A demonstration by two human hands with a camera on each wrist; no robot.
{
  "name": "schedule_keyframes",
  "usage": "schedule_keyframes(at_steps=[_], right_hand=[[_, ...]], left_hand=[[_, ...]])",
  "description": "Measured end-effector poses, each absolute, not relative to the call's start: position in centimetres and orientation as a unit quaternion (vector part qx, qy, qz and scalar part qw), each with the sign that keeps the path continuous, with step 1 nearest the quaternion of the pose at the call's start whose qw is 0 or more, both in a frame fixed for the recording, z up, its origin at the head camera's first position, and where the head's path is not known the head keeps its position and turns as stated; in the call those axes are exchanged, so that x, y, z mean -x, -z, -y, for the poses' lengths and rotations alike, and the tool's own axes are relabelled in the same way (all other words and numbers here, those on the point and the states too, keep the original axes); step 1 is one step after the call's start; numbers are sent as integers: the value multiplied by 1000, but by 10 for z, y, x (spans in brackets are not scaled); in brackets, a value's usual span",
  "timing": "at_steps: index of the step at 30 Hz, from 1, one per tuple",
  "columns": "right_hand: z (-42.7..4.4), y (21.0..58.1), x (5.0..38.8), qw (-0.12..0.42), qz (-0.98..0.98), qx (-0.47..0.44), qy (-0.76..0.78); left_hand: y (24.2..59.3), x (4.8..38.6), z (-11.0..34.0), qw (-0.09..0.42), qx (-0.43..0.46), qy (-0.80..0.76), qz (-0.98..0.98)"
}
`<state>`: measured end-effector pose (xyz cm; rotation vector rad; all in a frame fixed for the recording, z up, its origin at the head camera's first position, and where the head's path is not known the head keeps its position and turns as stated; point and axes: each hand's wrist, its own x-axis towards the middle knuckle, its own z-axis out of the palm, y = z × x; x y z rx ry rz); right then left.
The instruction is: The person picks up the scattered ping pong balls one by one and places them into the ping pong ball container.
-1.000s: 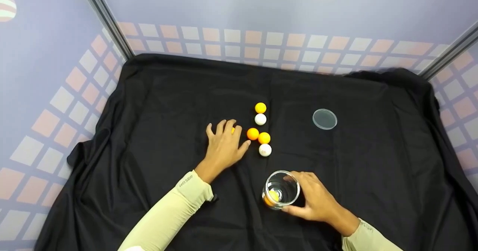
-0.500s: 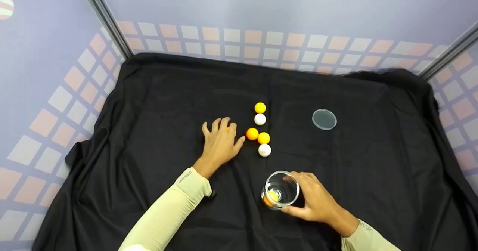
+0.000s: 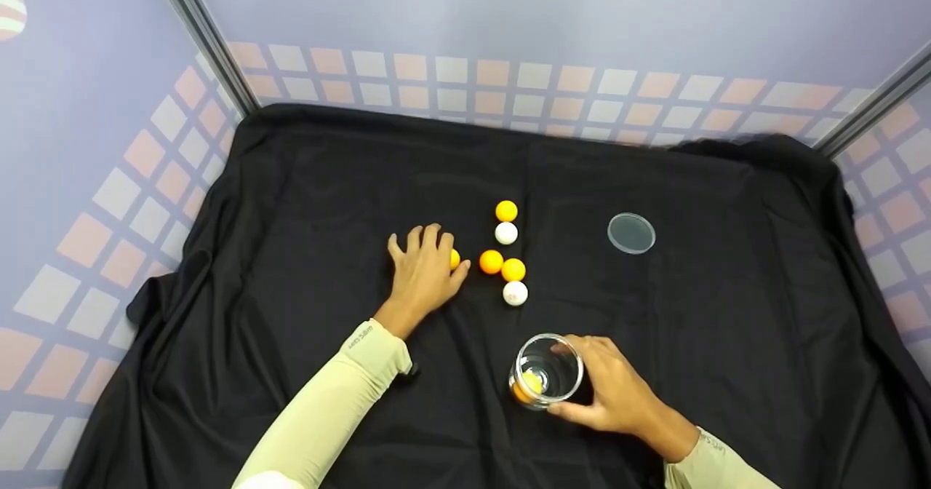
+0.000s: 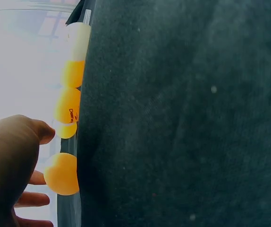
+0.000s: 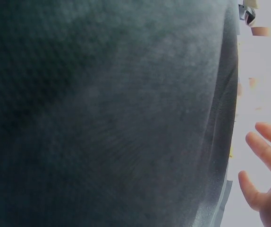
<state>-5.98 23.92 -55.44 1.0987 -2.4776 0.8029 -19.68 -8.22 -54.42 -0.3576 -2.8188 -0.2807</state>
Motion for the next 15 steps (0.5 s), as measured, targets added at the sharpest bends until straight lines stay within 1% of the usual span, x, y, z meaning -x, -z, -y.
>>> schedule_keyframes(at_steps=[15], right_hand=[[-239, 553, 59, 157, 866, -382, -282]], left_hand=[[553, 202, 89, 106, 110, 92, 984]])
